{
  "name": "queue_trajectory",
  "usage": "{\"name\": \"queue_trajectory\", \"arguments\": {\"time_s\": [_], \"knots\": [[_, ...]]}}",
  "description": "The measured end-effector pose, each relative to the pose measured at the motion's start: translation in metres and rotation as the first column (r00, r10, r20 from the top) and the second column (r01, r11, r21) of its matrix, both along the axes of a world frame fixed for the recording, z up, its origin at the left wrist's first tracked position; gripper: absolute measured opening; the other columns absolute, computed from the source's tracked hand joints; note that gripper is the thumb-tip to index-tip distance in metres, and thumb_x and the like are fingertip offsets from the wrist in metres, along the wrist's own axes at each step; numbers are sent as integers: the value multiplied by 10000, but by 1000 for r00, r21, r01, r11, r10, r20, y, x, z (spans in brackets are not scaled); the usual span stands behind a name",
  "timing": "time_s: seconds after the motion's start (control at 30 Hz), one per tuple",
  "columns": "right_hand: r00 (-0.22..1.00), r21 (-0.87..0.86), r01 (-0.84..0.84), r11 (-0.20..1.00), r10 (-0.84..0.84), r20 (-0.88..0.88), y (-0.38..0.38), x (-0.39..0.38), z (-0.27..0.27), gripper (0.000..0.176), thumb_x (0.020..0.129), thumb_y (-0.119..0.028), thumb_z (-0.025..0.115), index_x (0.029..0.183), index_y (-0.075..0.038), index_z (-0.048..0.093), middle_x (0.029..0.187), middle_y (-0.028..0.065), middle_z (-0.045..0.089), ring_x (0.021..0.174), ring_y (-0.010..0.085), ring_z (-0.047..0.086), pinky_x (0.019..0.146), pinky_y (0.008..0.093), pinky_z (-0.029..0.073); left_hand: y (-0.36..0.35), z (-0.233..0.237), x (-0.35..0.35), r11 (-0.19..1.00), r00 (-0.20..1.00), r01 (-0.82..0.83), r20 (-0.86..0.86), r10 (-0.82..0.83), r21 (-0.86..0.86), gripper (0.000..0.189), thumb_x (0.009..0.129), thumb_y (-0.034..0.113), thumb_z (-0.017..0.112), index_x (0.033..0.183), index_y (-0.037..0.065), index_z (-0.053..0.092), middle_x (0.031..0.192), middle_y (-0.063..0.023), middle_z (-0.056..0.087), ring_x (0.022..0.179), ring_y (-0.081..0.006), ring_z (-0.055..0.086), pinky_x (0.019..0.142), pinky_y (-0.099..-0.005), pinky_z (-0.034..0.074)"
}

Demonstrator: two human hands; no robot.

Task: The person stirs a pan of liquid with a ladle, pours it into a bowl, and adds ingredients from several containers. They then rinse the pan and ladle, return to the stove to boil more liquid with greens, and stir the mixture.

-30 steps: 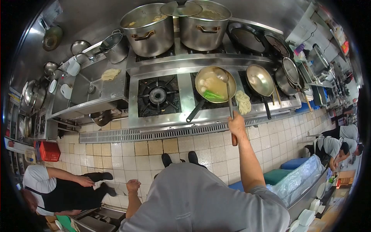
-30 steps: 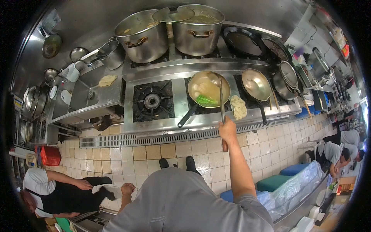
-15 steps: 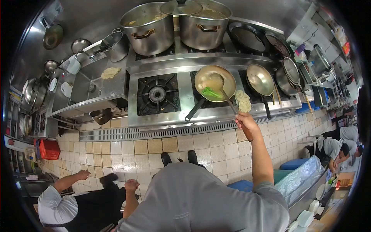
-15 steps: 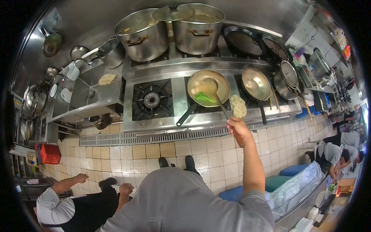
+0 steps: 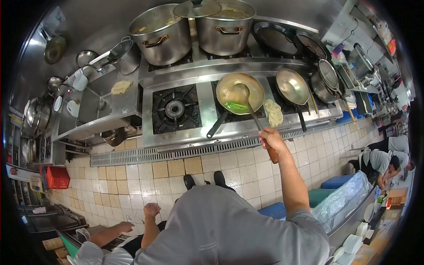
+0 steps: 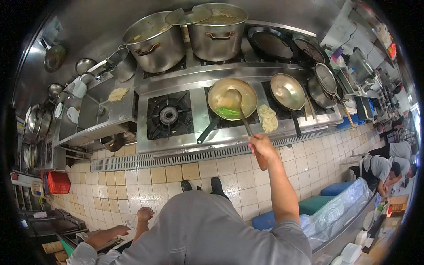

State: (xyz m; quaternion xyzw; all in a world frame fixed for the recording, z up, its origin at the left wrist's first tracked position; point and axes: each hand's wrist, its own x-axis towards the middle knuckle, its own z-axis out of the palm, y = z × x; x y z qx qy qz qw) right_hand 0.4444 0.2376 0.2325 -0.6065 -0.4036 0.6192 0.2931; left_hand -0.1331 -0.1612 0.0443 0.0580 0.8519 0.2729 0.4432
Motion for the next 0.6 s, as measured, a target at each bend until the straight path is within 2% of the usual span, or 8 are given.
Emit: {"name": "queue_trajectory", "arguments": {"time_s": [0.03, 0.07, 0.13, 0.17, 0.23, 0.37, 0.43, 0.6], "knots": [[985, -23, 38, 999, -41, -167, 0, -1, 0, 156, 956, -161, 614, 940, -6, 614, 714, 26, 586, 498, 100, 499, 439, 263, 401, 0, 0, 0, 1000, 1000, 0, -1, 0, 0, 77, 902, 67, 647, 953, 12, 629, 777, -74, 675, 654, -188, 694, 516, -290, 524], [985, -22, 38, 999, -41, -169, 0, -1, 0, 156, 956, -161, 614, 940, -6, 614, 714, 26, 586, 498, 100, 499, 439, 263, 401, 1, 0, 1, 1000, 1000, -9, 7, 9, 19, 78, 906, 69, 642, 955, 10, 627, 783, -76, 675, 653, -187, 691, 516, -289, 520], [903, -189, 133, 973, -198, -382, -3, -3, 2, 198, 972, -166, 613, 1055, 12, 594, 756, 43, 588, 509, 98, 488, 442, 250, 402, 0, -3, 0, 999, 1000, -20, 13, 20, 39, 79, 910, 71, 637, 957, 9, 625, 789, -78, 676, 653, -187, 688, 515, -287, 517], [902, -189, 132, 973, -197, -384, -4, -3, 0, 198, 972, -166, 613, 1055, 12, 594, 756, 43, 588, 509, 98, 488, 442, 250, 402, -3, -4, -1, 997, 998, -45, 48, 42, 65, 86, 915, 75, 634, 965, 7, 622, 793, -79, 675, 654, -185, 683, 511, -288, 511], [746, -304, 138, 943, -301, -594, -7, -2, -8, 194, 972, -168, 612, 1067, -1, 589, 772, 34, 583, 545, 87, 494, 463, 237, 406, -5, -2, 1, 993, 995, -71, 83, 64, 91, 93, 920, 80, 630, 972, 4, 618, 796, -80, 675, 654, -184, 679, 506, -289, 506], [651, -349, 137, 927, -350, -673, -17, -12, -2, 207, 972, -166, 611, 1095, -3, 582, 785, 30, 580, 570, 83, 501, 476, 233, 408, -14, 6, 10, 998, 994, -62, 86, 60, 16, 108, 926, 83, 627, 993, 0, 613, 806, -92, 673, 664, -196, 677, 523, -304, 510], [820, -228, 240, 944, -322, -473, -23, -18, 10, 192, 978, -169, 601, 1084, -11, 577, 785, 30, 580, 558, 85, 500, 469, 236, 402, -17, 3, 10, 998, 993, -64, 96, 62, 11, 110, 927, 82, 626, 997, 0, 612, 808, -95, 673, 667, -202, 679, 532, -308, 515], [821, -173, 245, 954, -299, -486, -22, -17, 6, 148, 985, -159, 581, 1036, -21, 564, 783, 38, 580, 546, 92, 503, 463, 243, 398, -13, 9, 12, 999, 994, -46, 98, 47, -11, 92, 926, 72, 622, 989, 6, 617, 814, -101, 676, 684, -204, 683, 553, -310, 529]]}}
